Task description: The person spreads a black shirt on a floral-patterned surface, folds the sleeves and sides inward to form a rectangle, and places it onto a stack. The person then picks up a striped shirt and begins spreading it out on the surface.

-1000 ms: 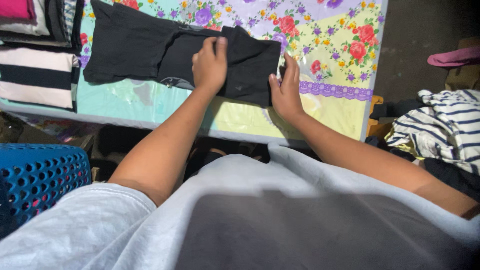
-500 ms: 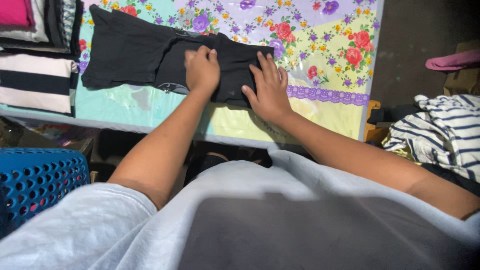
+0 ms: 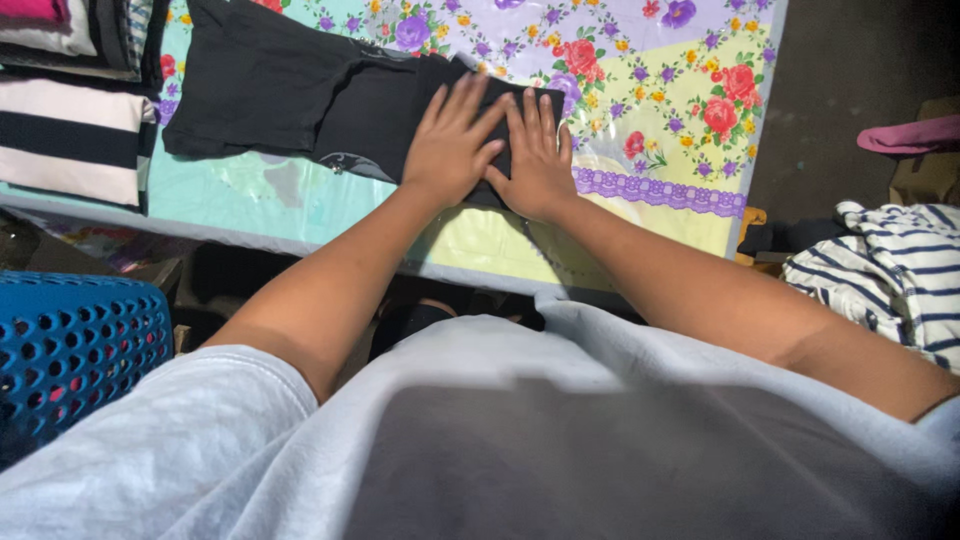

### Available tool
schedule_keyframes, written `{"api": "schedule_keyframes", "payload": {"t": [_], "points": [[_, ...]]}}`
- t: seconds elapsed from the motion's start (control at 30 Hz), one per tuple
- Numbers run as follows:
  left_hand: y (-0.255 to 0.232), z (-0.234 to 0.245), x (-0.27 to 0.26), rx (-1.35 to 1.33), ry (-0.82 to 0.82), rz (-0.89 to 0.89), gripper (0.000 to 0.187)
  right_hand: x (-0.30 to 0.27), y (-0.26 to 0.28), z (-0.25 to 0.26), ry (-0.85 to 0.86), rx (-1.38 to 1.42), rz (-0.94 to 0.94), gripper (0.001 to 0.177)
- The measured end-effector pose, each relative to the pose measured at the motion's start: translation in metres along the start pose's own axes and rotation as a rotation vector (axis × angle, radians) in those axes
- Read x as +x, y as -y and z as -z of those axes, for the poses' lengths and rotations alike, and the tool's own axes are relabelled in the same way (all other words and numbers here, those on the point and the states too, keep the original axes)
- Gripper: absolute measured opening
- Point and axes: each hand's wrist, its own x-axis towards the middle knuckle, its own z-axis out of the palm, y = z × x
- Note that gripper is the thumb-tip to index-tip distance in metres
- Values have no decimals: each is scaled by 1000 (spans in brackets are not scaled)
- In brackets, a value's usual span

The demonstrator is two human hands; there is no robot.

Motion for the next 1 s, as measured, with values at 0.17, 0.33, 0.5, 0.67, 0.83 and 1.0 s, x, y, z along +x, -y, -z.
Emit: {"api": "schedule_keyframes", "payload": {"t": [0.17,0.33,0.5,0.67,0.83,1.0], "points": [[10,-7,0,80,59,77,77,-32,12,-12,-424,321,-172,99],[23,-7,11,-72,143,124,72,-28,4,-29,-352,742,-439,71],[51,23,-24,-30,106,43,64,-5,-81,3,-452,521,-447,53],[88,43,-51,23,29,67,60,15,-158,71,-585,354,-523,55],[148,54,-60,-25,-102,232,54,18,-84,48,-835,-151,-74,62],[191,76,-50,-97,5,75,53,-31,80,-3,-90,116,348,86]]}}
